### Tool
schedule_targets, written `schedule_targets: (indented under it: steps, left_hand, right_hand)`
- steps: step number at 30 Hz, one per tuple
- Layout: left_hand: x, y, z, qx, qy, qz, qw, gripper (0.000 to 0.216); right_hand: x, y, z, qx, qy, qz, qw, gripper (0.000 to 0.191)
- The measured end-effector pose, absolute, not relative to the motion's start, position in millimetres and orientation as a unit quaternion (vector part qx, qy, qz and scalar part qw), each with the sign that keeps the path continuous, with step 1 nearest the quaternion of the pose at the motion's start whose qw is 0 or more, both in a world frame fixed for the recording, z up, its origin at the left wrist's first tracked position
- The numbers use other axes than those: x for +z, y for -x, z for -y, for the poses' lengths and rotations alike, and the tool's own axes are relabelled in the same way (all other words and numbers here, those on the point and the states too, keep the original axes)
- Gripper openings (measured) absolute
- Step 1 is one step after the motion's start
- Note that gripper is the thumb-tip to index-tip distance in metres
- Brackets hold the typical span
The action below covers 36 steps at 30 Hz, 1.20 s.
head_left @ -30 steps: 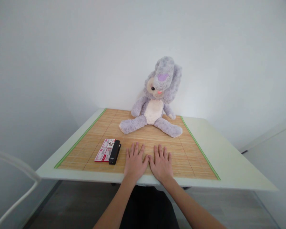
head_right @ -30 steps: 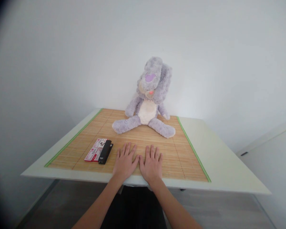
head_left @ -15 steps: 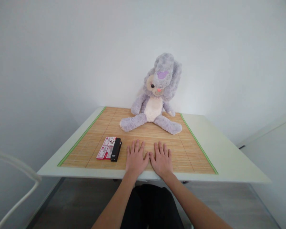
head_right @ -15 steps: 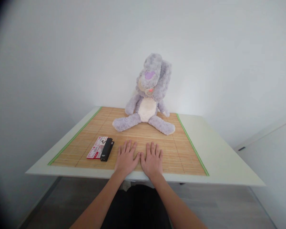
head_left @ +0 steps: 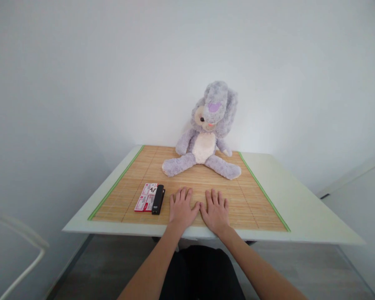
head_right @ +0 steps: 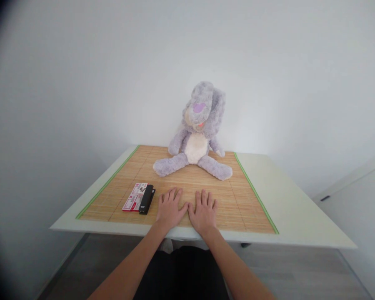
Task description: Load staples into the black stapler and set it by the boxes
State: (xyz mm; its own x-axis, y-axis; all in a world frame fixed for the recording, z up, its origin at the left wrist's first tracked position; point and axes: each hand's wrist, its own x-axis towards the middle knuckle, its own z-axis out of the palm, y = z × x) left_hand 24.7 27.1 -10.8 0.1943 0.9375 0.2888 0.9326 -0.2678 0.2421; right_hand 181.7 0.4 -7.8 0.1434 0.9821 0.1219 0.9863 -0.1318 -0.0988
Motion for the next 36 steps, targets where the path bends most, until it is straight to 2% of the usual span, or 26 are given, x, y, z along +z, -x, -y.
schedule_targets:
  steps: [9, 17, 24, 36]
  left_hand:
    - [-15.7, -23.3, -28.6, 0.193, -0.774, -0.603, -0.011, 0.073]
    - [-18.9, -24.0, -29.2, 0.191, -0.771, -0.608, -0.005, 0.073]
    - [-20.9, -23.7, -30.8, 0.183, -0.771, -0.609, -0.003, 0.071]
    - [-19.6, -24.0, -31.1, 0.177, -0.773, -0.609, -0.005, 0.072]
  right_hand:
    - [-7.5, -190.3, -2.4, -0.032, 0.735, 0.670, 0.099, 0.067]
    - [-12.7, -191.8, -5.2, -0.053, 0.749, 0.653, 0.104, 0.080]
    - [-12.5, -192.9, -5.7, 0.000, 0.746, 0.661, 0.076, 0.075]
    - [-13.9, -192.0, -5.8, -0.007, 0.746, 0.661, 0.086, 0.076]
